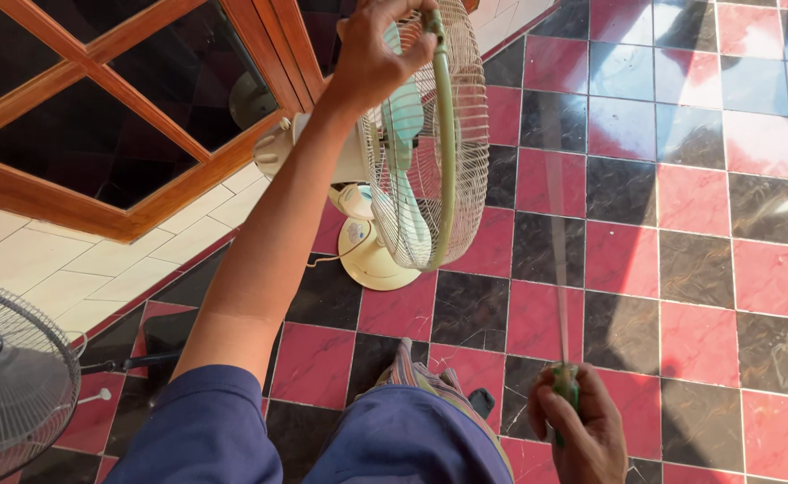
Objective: The person uses a screwdriver to tighten screws on the front cage of a standing fan. They rotate the fan head to access different screw locations and repeatedly tighten the fasteners around the cage perimeter.
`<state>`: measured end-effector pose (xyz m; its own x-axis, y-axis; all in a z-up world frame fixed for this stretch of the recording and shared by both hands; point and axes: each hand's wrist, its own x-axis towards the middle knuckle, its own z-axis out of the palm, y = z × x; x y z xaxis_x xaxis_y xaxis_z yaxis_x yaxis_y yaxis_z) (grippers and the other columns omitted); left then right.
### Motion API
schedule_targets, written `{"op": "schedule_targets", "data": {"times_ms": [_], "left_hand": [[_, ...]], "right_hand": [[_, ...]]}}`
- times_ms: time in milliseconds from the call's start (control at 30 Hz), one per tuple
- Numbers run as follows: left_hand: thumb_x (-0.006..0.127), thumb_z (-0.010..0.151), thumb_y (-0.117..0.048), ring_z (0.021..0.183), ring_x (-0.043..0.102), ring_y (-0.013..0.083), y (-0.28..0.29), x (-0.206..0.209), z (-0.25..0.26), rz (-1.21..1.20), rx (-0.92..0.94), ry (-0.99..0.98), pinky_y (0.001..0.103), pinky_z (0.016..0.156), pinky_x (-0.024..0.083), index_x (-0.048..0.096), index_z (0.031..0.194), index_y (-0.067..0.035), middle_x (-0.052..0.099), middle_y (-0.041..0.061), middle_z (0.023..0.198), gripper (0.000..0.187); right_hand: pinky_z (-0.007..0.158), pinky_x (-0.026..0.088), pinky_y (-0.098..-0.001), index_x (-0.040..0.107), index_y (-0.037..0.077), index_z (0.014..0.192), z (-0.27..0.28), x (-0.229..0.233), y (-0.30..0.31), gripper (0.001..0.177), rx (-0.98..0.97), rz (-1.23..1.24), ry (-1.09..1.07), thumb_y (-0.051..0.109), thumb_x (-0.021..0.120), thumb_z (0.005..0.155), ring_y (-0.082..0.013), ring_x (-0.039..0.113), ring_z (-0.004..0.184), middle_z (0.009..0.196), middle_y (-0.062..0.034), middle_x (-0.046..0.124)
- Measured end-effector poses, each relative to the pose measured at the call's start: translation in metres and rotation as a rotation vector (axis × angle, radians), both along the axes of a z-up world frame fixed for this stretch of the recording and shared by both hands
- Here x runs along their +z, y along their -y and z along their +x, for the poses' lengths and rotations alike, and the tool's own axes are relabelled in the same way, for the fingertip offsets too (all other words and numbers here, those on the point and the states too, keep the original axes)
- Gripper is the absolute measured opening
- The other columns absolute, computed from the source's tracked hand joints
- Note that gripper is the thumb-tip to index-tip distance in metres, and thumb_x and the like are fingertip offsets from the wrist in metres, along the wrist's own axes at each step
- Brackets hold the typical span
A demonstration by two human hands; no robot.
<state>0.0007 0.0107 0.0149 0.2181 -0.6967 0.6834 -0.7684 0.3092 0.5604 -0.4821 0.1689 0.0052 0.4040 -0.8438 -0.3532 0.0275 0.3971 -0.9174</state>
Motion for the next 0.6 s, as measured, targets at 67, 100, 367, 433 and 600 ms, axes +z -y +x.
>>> {"op": "schedule_targets", "data": {"times_ms": [67, 100, 367, 433, 600], "left_hand": [[0.077, 0.099, -0.032, 0.125, 0.063, 0.0183, 0.0, 0.002, -0.004, -0.072, -0.077, -0.034, 0.046, 0.11, 0.045, 0.072, 0.123, -0.018, 0.069, -0.003, 0.125, 0.028], [0.08, 0.096, -0.032, 0.124, 0.062, 0.0204, -0.001, 0.005, -0.006, -0.068, -0.026, 0.01, 0.047, 0.104, 0.042, 0.073, 0.119, -0.018, 0.069, -0.003, 0.124, 0.028], [0.082, 0.089, -0.03, 0.125, 0.063, 0.0214, -0.018, 0.028, -0.029, 0.048, 0.045, -0.105, 0.039, 0.108, 0.047, 0.072, 0.118, -0.013, 0.064, -0.001, 0.124, 0.034], [0.081, 0.09, -0.03, 0.126, 0.062, 0.0234, -0.021, 0.031, -0.031, 0.053, 0.035, -0.124, 0.04, 0.111, 0.048, 0.07, 0.119, -0.011, 0.063, 0.002, 0.125, 0.036], [0.077, 0.09, -0.026, 0.129, 0.062, 0.0254, -0.031, 0.044, -0.044, 0.126, 0.097, -0.116, 0.041, 0.115, 0.047, 0.068, 0.12, -0.008, 0.064, 0.007, 0.129, 0.036]], "right_hand": [[0.052, 0.041, -0.0288, 0.055, -0.001, 0.101, 0.01, 0.002, 0.009, 0.015, -0.015, -0.029, 0.015, 0.005, 0.06, 0.088, -0.0142, 0.052, 0.06, 0.073, -0.0106, 0.061], [0.052, 0.042, -0.0288, 0.054, -0.001, 0.099, 0.019, 0.004, 0.017, 0.013, -0.027, -0.047, -0.008, 0.005, 0.059, 0.089, -0.0147, 0.053, 0.06, 0.073, -0.0108, 0.061], [0.049, 0.037, -0.0273, 0.055, 0.003, 0.098, 0.078, 0.013, 0.091, 0.012, -0.025, -0.076, 0.144, 0.013, 0.063, 0.099, -0.014, 0.048, 0.056, 0.07, -0.0084, 0.056], [0.049, 0.039, -0.0279, 0.055, 0.003, 0.094, 0.088, 0.009, 0.117, 0.014, 0.027, -0.111, 0.125, 0.014, 0.064, 0.098, -0.0137, 0.049, 0.056, 0.069, -0.0079, 0.057], [0.053, 0.038, -0.0271, 0.058, 0.002, 0.099, 0.117, 0.012, 0.201, 0.01, 0.181, -0.12, 0.224, 0.008, 0.066, 0.099, -0.0141, 0.052, 0.059, 0.074, -0.0092, 0.06]]}}
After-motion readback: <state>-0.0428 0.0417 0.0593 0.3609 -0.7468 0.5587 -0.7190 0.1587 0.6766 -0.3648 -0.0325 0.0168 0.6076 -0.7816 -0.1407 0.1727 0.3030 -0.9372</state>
